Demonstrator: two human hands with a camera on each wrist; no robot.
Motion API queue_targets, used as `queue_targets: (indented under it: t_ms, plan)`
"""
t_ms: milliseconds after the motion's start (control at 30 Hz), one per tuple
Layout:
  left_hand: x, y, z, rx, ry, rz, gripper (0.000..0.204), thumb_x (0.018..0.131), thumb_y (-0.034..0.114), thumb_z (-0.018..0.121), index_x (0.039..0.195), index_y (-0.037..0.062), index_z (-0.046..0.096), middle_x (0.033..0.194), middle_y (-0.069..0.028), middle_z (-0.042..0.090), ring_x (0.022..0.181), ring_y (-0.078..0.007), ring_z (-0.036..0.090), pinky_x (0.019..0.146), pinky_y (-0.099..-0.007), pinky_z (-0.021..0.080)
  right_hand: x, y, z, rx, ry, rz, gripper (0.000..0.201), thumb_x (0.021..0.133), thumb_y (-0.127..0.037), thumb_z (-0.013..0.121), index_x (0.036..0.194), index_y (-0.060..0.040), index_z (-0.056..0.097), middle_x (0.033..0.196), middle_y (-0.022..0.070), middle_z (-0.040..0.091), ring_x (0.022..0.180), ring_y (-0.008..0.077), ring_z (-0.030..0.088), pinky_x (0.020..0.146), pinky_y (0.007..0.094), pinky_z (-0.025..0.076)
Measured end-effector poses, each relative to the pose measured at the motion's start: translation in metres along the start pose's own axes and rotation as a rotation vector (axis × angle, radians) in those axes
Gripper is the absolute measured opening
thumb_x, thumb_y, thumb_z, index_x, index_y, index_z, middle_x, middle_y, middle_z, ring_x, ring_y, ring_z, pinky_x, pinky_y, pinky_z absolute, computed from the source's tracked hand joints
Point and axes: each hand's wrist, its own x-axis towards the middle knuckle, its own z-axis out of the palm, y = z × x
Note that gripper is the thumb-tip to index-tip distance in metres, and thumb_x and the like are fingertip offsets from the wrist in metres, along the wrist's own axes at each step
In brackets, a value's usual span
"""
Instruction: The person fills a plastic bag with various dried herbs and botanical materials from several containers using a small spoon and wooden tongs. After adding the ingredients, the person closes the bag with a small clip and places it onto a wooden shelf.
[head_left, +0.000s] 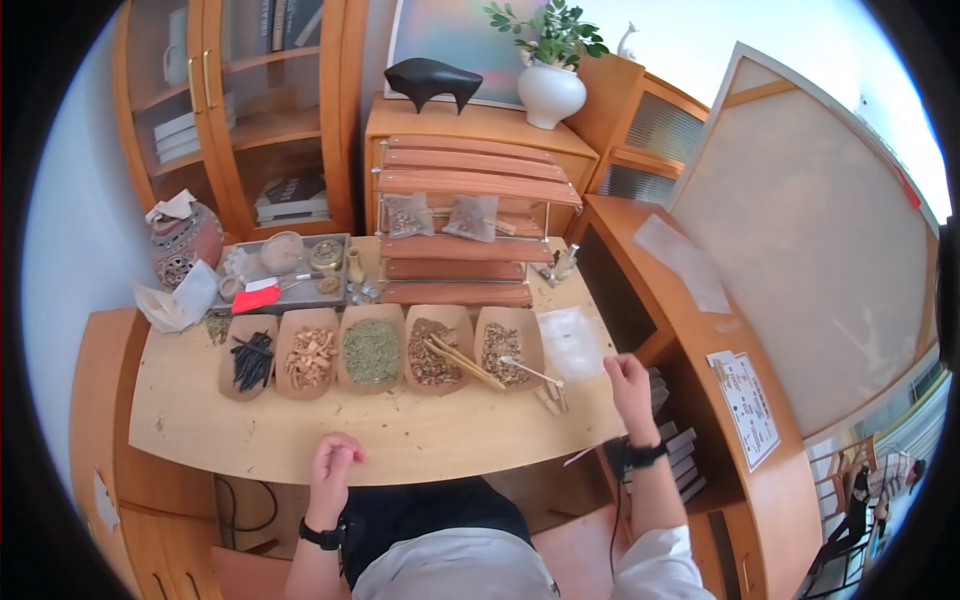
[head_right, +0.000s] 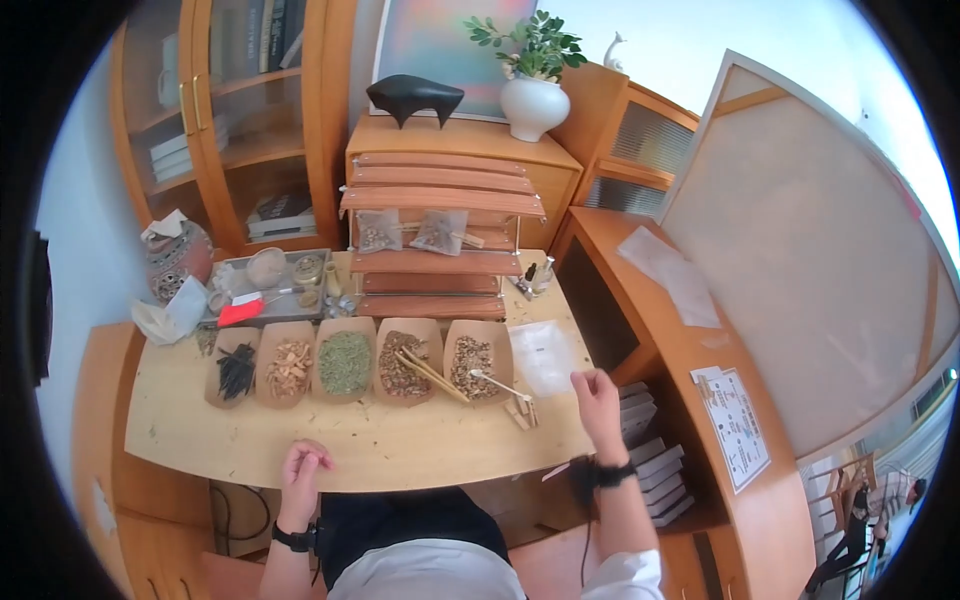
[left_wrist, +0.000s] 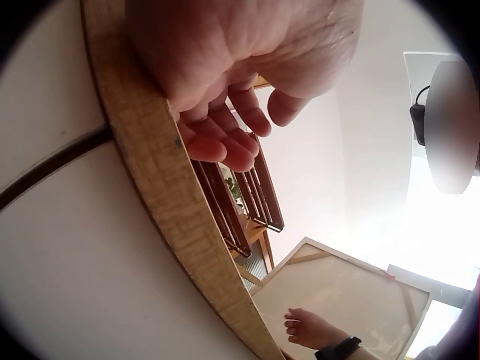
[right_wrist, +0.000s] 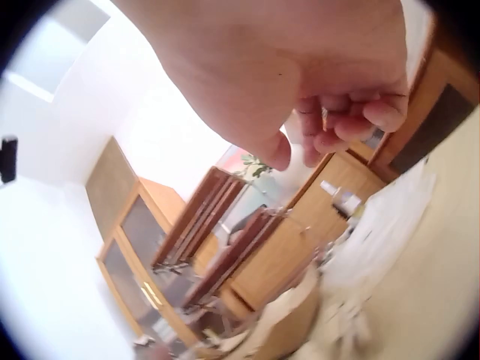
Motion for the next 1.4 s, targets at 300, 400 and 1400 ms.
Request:
queue_targets:
  t_ms: [300, 400, 1400]
  plan:
    - [-0.001, -0.002, -0.006, -0.017, -0.057, 0.02, 0.008, 0.102, 0.009, 0.051, 0.098, 0.0032, 0.054, 0.094, -0.0081, 0.059, 0.084, -0.0168, 0.061, 0.079, -0.0303, 0.049, 0.05, 0.029, 0.0, -0.762, -0.201, 0.241, 0.055, 0.078, -0.05, 0.077, 0.103, -0.0016, 0.067, 0.115, 0.0182, 0.066, 0.104, 0.032, 0.065, 0.087, 0.0415, 0.052]
    - [0.0, -0.002, -0.008, -0.032, -0.075, 0.016, 0.008, 0.102, 0.009, 0.051, 0.098, 0.0031, 0.054, 0.095, -0.0086, 0.059, 0.085, -0.0171, 0.061, 0.079, -0.0306, 0.049, 0.057, 0.043, -0.006, -0.637, -0.197, 0.261, 0.043, 0.078, -0.04, 0.08, 0.092, -0.0018, 0.066, 0.095, 0.0116, 0.069, 0.085, 0.0257, 0.067, 0.078, 0.0365, 0.053]
    - [0.008, 0.035, 0.047, -0.111, 0.151, -0.216, 0.021, 0.103, 0.017, 0.059, 0.119, 0.0045, 0.056, 0.099, 0.0012, 0.064, 0.08, -0.0037, 0.058, 0.068, -0.0205, 0.046, -0.12, -0.102, 0.151, 0.313, -0.522, -0.112, 0.024, 0.091, -0.012, 0.074, 0.107, -0.0059, 0.057, 0.101, 0.0061, 0.062, 0.084, 0.0153, 0.057, 0.074, 0.0262, 0.046]
